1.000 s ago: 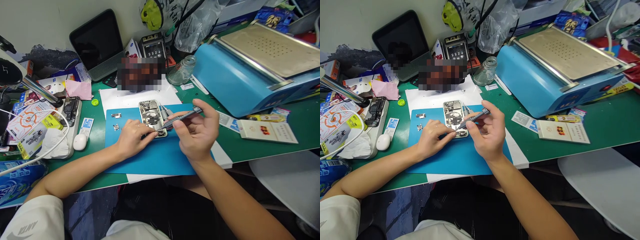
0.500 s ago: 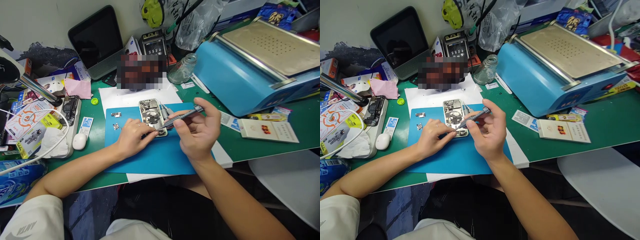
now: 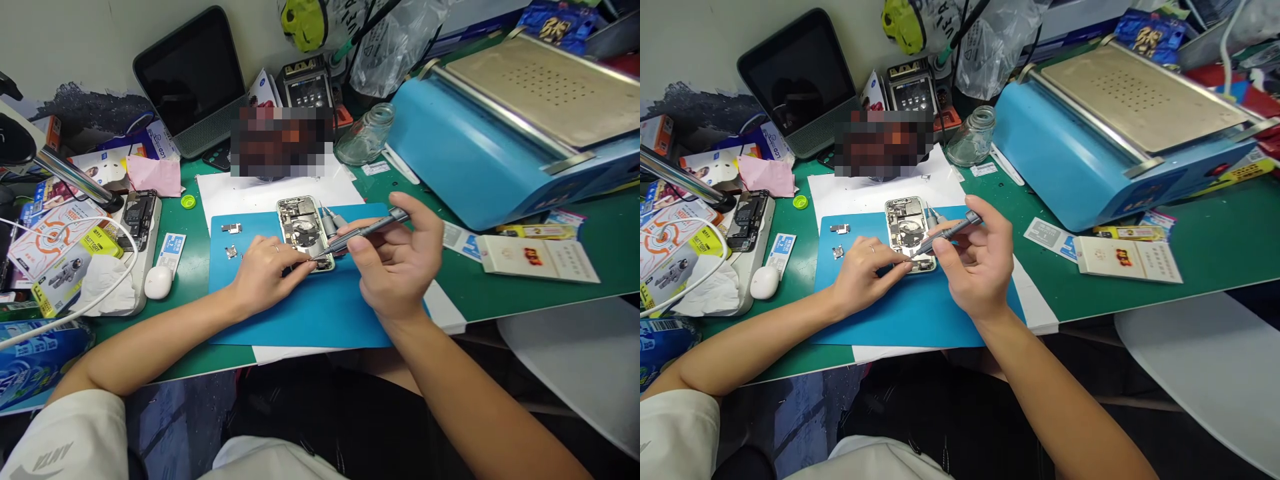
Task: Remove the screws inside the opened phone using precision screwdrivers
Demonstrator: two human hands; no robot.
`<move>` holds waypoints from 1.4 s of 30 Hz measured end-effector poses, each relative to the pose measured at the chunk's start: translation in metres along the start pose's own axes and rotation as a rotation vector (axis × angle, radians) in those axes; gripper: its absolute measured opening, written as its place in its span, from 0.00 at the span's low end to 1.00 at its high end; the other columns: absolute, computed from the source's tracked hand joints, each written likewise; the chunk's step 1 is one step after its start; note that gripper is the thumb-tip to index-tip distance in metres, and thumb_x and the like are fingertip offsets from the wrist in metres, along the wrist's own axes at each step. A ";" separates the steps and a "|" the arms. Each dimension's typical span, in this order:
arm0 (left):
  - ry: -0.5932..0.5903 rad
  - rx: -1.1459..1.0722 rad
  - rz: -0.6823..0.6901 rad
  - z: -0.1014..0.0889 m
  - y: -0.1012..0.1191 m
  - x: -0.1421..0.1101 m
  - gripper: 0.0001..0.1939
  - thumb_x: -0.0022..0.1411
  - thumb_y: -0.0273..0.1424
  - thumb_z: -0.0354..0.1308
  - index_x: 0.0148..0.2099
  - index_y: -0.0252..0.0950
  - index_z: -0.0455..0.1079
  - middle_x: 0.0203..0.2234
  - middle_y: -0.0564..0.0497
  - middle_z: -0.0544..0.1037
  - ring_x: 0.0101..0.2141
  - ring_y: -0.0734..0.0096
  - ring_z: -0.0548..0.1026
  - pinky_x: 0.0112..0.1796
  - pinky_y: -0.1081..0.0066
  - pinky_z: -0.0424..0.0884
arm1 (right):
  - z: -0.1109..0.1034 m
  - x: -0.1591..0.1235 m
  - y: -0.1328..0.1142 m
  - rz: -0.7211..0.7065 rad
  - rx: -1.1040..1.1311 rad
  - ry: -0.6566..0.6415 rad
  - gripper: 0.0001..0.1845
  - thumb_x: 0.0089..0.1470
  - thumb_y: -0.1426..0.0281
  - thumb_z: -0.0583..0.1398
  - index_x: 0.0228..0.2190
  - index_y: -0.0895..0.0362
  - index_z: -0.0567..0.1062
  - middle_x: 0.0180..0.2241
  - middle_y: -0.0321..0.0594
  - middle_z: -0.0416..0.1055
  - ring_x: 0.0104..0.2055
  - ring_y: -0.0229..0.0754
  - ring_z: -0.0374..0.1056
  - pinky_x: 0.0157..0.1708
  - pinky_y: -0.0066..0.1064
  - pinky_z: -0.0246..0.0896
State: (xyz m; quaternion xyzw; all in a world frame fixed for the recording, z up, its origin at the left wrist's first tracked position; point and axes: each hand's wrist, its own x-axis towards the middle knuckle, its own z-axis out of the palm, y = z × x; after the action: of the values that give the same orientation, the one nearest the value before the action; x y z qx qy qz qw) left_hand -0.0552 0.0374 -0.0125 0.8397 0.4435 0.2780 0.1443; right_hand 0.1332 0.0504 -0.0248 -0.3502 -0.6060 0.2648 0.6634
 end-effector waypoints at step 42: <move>0.034 -0.051 -0.006 -0.001 0.002 0.001 0.10 0.71 0.40 0.59 0.42 0.40 0.77 0.32 0.54 0.83 0.34 0.68 0.74 0.38 0.65 0.59 | -0.001 0.000 -0.001 0.032 -0.014 -0.020 0.29 0.58 0.69 0.66 0.59 0.41 0.68 0.37 0.38 0.81 0.36 0.46 0.79 0.27 0.36 0.78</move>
State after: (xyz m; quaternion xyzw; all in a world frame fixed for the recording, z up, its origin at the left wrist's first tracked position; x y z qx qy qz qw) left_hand -0.0542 0.0375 -0.0103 0.8296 0.4414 0.3028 0.1588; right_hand 0.1340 0.0493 -0.0242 -0.3620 -0.6086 0.2747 0.6504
